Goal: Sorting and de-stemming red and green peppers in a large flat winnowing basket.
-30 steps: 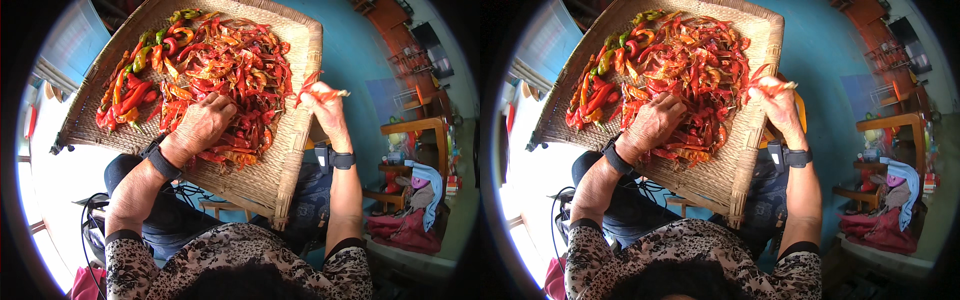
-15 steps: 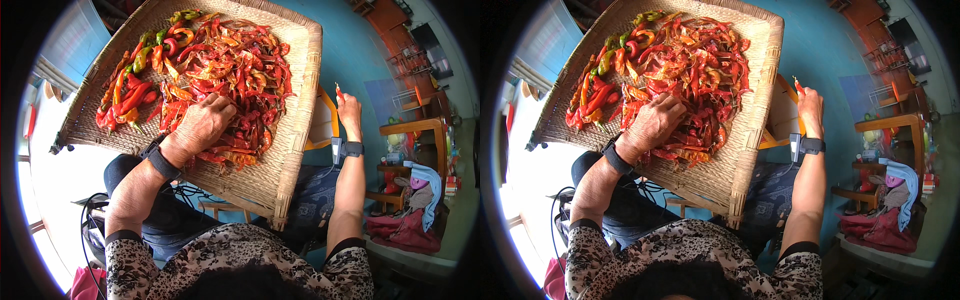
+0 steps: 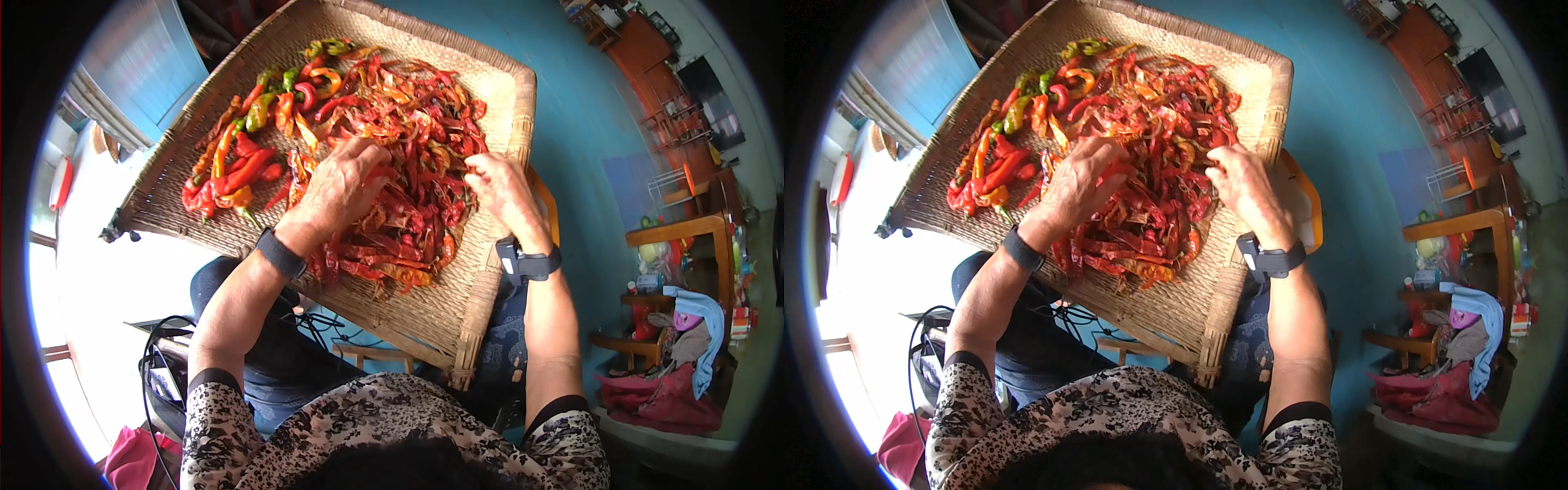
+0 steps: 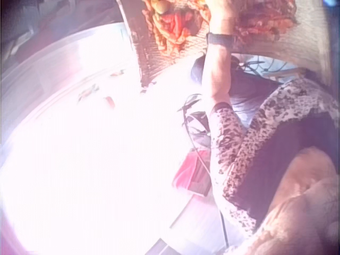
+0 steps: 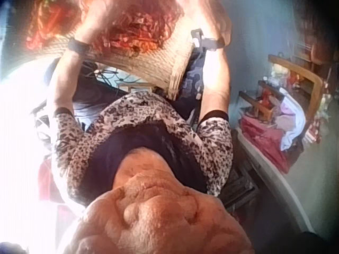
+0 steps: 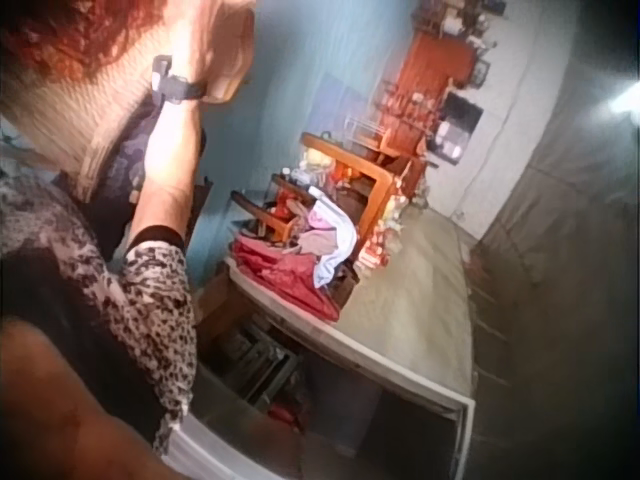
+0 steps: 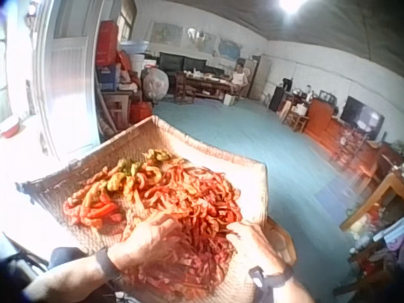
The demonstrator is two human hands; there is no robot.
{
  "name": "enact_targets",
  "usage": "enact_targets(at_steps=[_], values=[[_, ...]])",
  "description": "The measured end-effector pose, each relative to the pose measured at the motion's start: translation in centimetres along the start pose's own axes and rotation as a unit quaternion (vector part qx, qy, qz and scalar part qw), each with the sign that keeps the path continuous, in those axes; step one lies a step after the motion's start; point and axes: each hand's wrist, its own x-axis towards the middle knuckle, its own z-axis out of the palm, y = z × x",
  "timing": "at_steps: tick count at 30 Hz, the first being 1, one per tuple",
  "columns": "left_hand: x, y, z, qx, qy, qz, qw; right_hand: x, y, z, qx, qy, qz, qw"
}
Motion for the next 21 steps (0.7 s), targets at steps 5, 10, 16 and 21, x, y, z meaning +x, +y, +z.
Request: enact_targets(at_steps=[5,10,16,21], values=[[3.7,-4.8,1.7,0.088,-0.003,-0.06,0.994,0.4,-0.7,1.2,-0.062,-0.088,0.01,0.994],[7.4,-5.7,3.4,0.048,-0.131,-0.183,0.973,0.2,-1.6,1.7,-0.08,-0.001,-0.07,0.994],[6.2,-0.2,4.2,0.064,-0.158,-0.089,0.981,1.5,0.3,1.2,0.002,0.064,0.037,0.997],[1.7,2.1,2.4,0.09,-0.18,0.081,0.976,1.9,0.9,1.2,0.024,0.084,0.045,0.995]])
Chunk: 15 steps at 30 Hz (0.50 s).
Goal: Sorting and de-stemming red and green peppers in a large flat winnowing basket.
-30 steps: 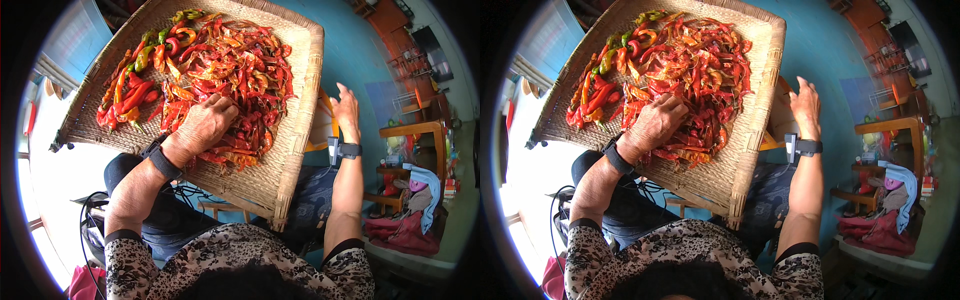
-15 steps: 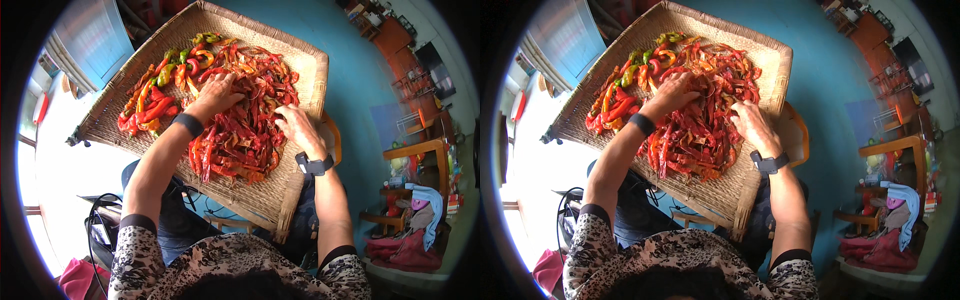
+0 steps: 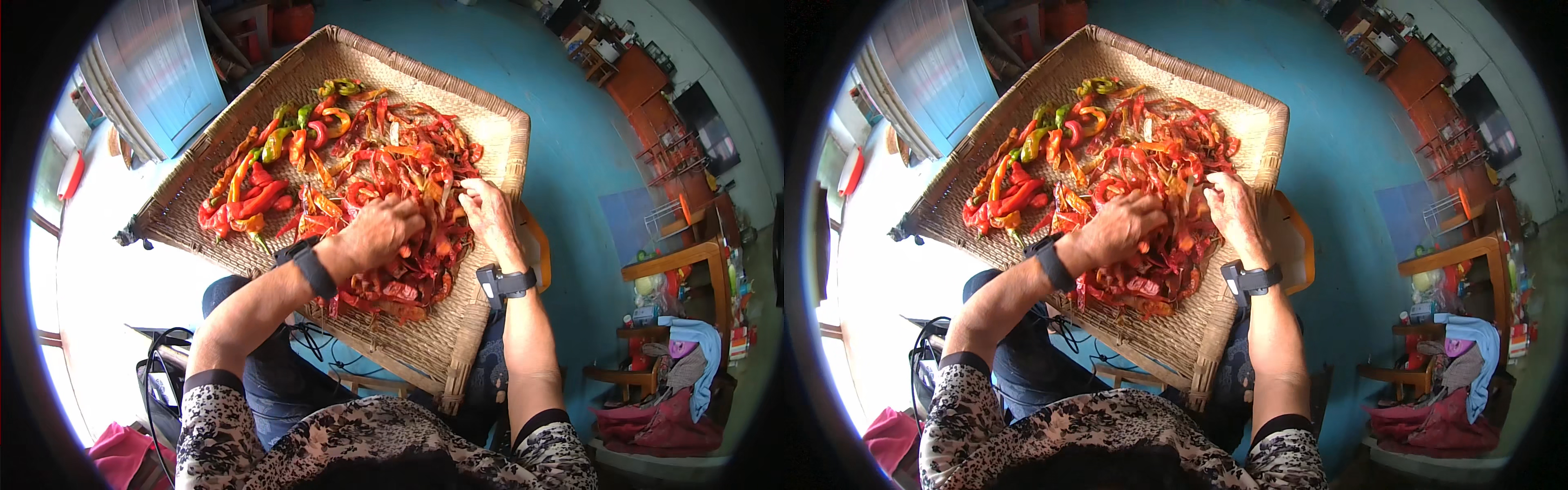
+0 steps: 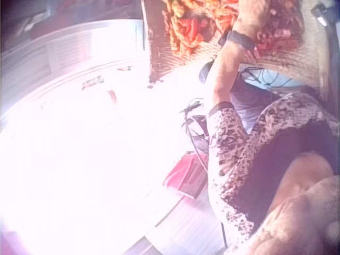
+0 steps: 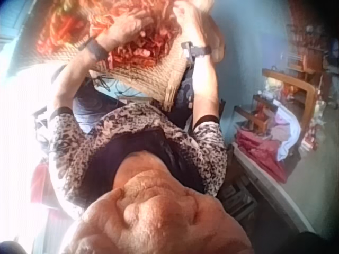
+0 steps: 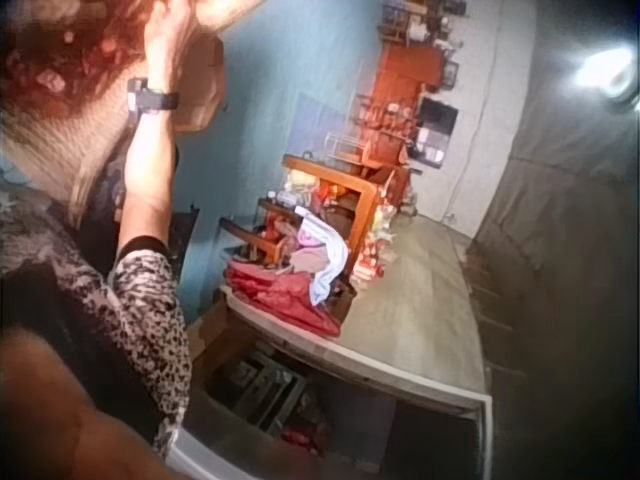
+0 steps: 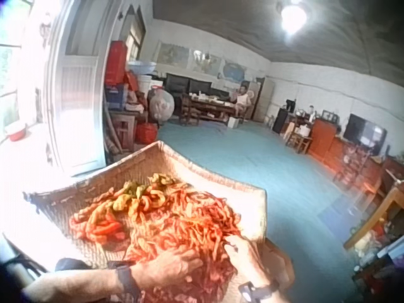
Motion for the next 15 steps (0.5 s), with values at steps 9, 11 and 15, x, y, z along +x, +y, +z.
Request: enact_targets(at_steps=[9,11,15], values=[[-3.3,-0.8,0.0,0.021,0.077,0.046,0.996,4.3,-1.5,0.7,0.035,-0.061,0.023,0.997],[-3.5,-1.0,0.5,0.043,0.077,0.038,0.995,6.9,-2.5,2.0,-0.02,-0.118,0.023,0.993],[-3.1,-0.3,0.5,0.042,0.08,0.045,0.995,9.0,0.1,4.7,-0.203,-0.179,-0.026,0.963]])
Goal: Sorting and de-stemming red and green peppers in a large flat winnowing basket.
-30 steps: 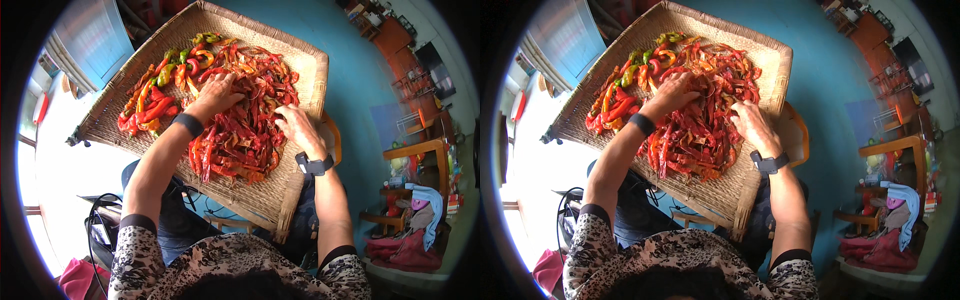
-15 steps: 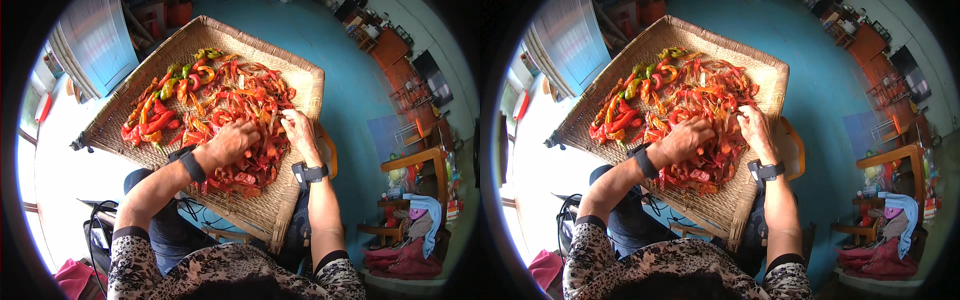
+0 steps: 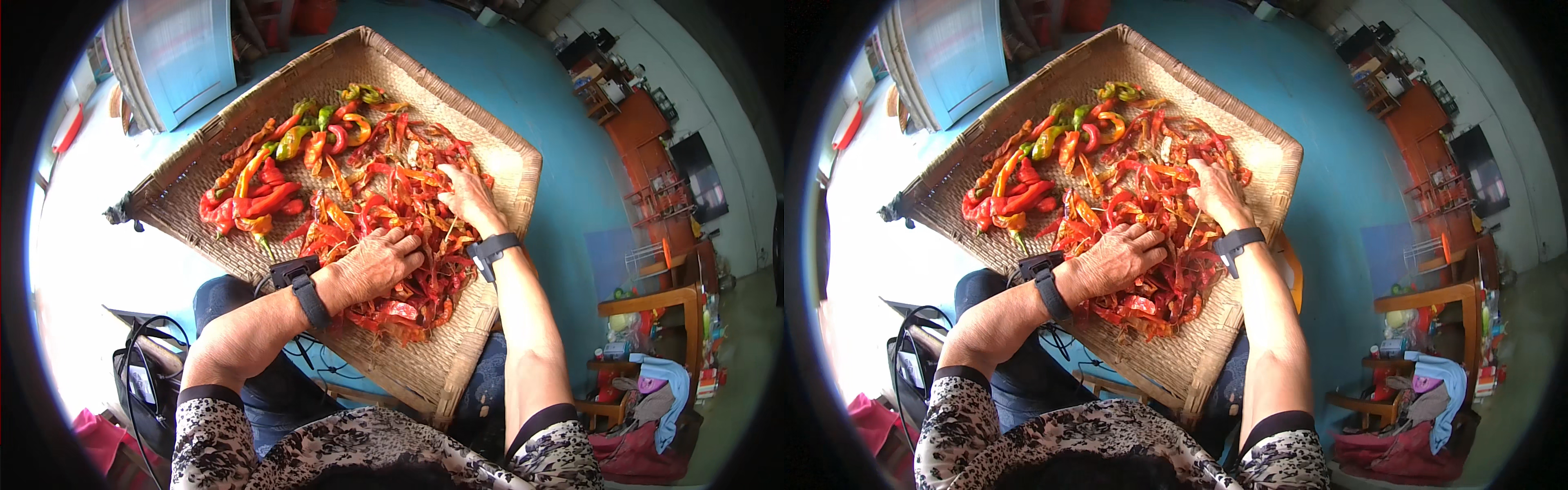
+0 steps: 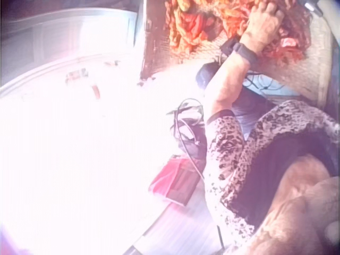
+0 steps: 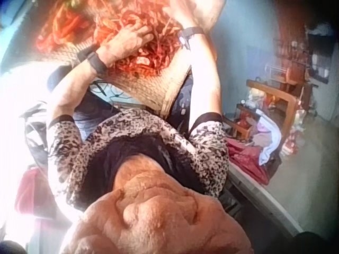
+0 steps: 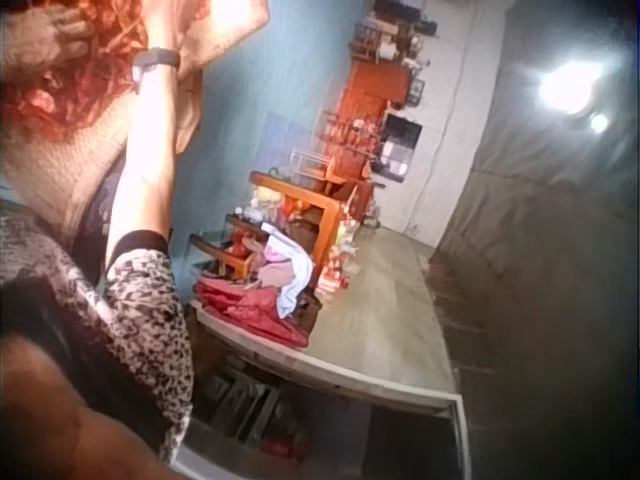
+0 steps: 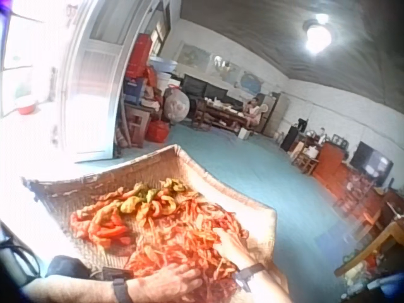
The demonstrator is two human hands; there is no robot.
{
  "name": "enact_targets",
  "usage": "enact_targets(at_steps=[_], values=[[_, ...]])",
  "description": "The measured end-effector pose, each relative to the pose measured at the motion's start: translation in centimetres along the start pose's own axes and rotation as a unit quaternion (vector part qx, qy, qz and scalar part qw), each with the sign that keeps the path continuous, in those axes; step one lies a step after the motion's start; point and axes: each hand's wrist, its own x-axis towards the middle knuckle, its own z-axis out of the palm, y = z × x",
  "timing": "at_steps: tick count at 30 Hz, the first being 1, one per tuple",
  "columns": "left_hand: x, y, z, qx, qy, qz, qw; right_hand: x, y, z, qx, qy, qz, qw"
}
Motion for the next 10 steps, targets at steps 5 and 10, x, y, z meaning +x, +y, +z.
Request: enact_targets(at_steps=[5,10], values=[[-0.5,-0.4,0.1,-0.008,-0.03,-0.031,0.999,-0.6,-2.0,-0.8,0.191,-0.113,-0.026,0.975],[-1.1,-0.6,0.0,0.021,0.008,-0.029,0.999,-5.2,-3.8,-3.4,0.35,-0.005,-0.008,0.937]])
